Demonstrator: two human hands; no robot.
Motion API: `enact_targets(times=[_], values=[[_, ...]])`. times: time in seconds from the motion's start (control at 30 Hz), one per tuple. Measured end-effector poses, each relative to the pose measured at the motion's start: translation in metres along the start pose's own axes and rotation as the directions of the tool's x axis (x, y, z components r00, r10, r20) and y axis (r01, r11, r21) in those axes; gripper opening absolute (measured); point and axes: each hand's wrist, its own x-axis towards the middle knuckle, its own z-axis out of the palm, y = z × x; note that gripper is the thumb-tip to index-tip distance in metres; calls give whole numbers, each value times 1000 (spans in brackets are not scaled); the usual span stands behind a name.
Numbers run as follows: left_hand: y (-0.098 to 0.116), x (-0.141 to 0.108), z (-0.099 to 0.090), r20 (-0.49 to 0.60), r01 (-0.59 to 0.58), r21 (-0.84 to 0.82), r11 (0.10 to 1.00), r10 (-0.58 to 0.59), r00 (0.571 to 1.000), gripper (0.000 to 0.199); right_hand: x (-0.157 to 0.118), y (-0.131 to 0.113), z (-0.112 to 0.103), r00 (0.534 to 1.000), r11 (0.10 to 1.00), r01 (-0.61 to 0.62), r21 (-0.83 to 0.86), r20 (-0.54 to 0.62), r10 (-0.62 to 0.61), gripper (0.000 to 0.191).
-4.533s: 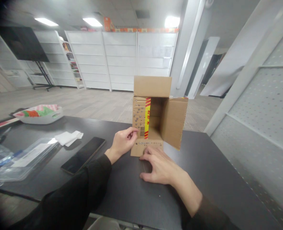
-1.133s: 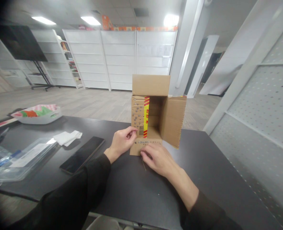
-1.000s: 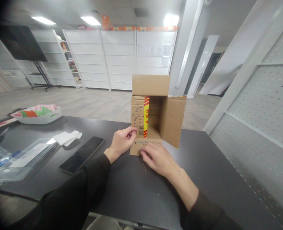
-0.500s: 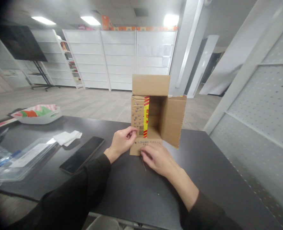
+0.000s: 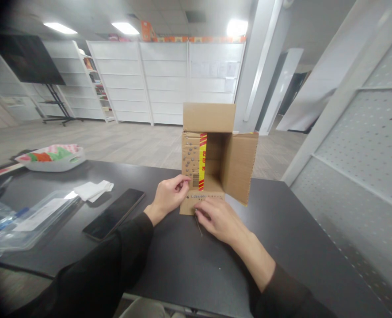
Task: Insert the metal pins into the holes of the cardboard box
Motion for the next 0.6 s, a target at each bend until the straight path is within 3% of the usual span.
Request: enact_targets(times=[0.17, 0.3, 0.6], values=[[0, 0, 0, -4, -6, -2, 1000, 6, 1000, 20, -1, 0, 0, 1000, 1000, -4, 17, -20, 5, 16], [0, 0, 0, -5, -2, -2, 1000, 2, 1000, 20, -1, 1, -1, 993, 999, -24, 49, -117, 30, 17], [-1, -1, 2, -24, 8, 11, 1000, -8, 1000, 20, -3, 8, -4, 909, 988, -141, 68, -386, 156, 18]])
